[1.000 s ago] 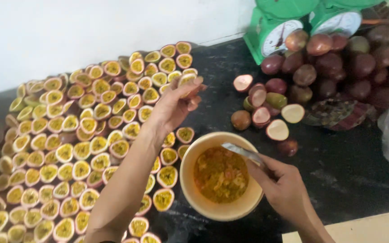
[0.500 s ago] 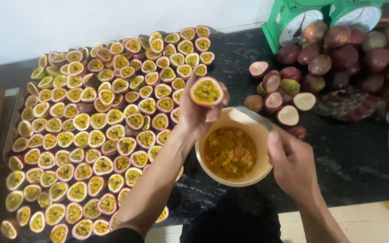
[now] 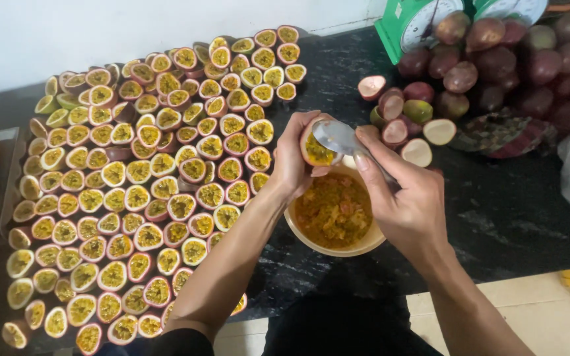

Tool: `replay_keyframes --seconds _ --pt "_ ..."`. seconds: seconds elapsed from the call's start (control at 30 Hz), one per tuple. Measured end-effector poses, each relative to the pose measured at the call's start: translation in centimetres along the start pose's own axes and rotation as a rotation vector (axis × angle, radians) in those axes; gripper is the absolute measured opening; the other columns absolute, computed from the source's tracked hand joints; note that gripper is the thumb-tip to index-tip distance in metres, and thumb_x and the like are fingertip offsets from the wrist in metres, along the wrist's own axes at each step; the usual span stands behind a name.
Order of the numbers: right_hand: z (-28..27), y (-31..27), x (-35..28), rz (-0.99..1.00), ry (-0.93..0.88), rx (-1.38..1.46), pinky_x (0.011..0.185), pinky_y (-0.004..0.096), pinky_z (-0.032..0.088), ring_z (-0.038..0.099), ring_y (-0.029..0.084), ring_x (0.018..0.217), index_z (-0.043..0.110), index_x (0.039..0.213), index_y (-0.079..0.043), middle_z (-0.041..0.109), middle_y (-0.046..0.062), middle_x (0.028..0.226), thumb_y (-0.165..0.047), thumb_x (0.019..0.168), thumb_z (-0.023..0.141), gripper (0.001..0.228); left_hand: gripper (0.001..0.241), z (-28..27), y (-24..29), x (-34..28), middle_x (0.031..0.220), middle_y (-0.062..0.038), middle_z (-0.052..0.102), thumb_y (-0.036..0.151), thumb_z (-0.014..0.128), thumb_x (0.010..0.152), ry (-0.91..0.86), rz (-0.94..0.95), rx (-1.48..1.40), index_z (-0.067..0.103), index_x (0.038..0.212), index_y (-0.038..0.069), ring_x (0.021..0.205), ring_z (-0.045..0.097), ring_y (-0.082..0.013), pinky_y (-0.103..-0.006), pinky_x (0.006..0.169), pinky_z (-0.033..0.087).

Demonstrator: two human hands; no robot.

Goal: Scooping pulp from halved passion fruits into a bowl using a spoon

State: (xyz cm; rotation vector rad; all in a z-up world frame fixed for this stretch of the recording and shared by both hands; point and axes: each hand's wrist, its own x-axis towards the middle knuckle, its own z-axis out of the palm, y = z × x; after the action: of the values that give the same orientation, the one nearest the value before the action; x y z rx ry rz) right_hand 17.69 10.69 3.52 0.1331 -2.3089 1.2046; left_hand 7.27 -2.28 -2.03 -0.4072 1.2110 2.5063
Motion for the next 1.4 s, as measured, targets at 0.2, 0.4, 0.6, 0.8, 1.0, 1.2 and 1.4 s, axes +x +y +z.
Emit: replay_keyframes --seconds 0.2,0.4,0.6,0.8,1.0,1.2,1.4 --pt "-0.5 0.9 -0.2 0.107 -0.102 0.021 0.086 0.044 0.059 0.07 0.032 0.106 0.077 0.123 -0.017 0.078 0.01 0.106 -0.021 0.097 0.07 0.026 0.041 -1.1 -1.5 3.3 0.058 -0.022 0.051 0.035 0.062 0.085 -0.08 0.082 0.359 0.075 0.086 -0.003 0.042 0.06 -0.0272 -0.0316 0.031 0.052" --pt "-1.8 1.7 1.0 0.024 -0.337 -0.095 0.079 0.051 0.058 0.072 0.036 0.097 0.076 0.124 -0.023 0.08 0.008 0.102 -0.026 0.096 0.068 0.03 0.034 -2.4 -0.3 3.2 0.1 -0.01 0.069 0.048 0.058 0.082 -0.204 0.054 1.103 0.077 0.093 0.022 0.083 0.073 -0.0335 -0.0352 0.067 0.069" --pt "-2.1 3.7 -0.8 0.035 -0.448 -0.198 0.077 0.059 0.056 0.07 0.044 0.091 0.074 0.125 -0.027 0.078 0.014 0.094 -0.032 0.098 0.061 0.03 0.039 -2.7 0.6 1.3 0.06 -0.007 0.053 0.031 0.05 0.096 -0.331 0.303 1.177 0.072 0.073 0.009 0.063 0.055 -0.0153 -0.036 0.059 0.051" --pt "-3.3 4.3 -1.2 -0.188 -0.341 -0.174 0.073 0.034 0.052 0.075 0.021 0.092 0.07 0.135 -0.013 0.079 0.009 0.112 -0.023 0.103 0.059 0.035 0.04 -1.0 1.1 -0.9 0.056 0.003 0.038 0.025 0.048 0.096 -0.277 0.327 1.187 0.032 0.059 0.016 0.06 0.035 -0.0078 -0.0359 0.056 0.031" --pt "-1.0 6.3 -3.4 -0.105 -0.284 -0.249 0.07 0.041 0.052 0.075 0.028 0.088 0.069 0.135 -0.018 0.078 0.006 0.117 -0.028 0.104 0.06 0.034 0.044 -0.3 0.8 -2.4 0.049 0.0 0.046 0.027 0.048 0.095 -0.25 0.359 1.209 0.044 0.054 0.012 0.053 0.039 -0.0086 -0.0321 0.052 0.033" --pt "-2.5 4.6 -3.0 0.264 -0.416 -0.017 0.067 0.028 0.048 0.067 0.008 0.067 0.073 0.13 -0.015 0.082 0.0 0.089 -0.032 0.1 0.058 0.038 0.04 0.4 1.5 -3.7 0.058 0.003 0.048 0.019 0.044 0.099 -0.389 0.638 1.153 0.044 0.059 0.013 0.058 0.044 -0.0076 -0.0283 0.057 0.036" --pt "-3.4 4.0 -2.6 0.178 -0.285 0.015 0.075 0.024 0.048 0.064 0.001 0.082 0.069 0.134 -0.011 0.077 0.004 0.121 -0.028 0.103 0.057 0.037 0.049 -0.9 0.4 -2.5 0.075 -0.009 0.067 0.03 0.035 0.108 -0.578 0.951 1.155 0.068 0.087 0.002 0.064 0.061 -0.0207 -0.0344 0.062 0.043"
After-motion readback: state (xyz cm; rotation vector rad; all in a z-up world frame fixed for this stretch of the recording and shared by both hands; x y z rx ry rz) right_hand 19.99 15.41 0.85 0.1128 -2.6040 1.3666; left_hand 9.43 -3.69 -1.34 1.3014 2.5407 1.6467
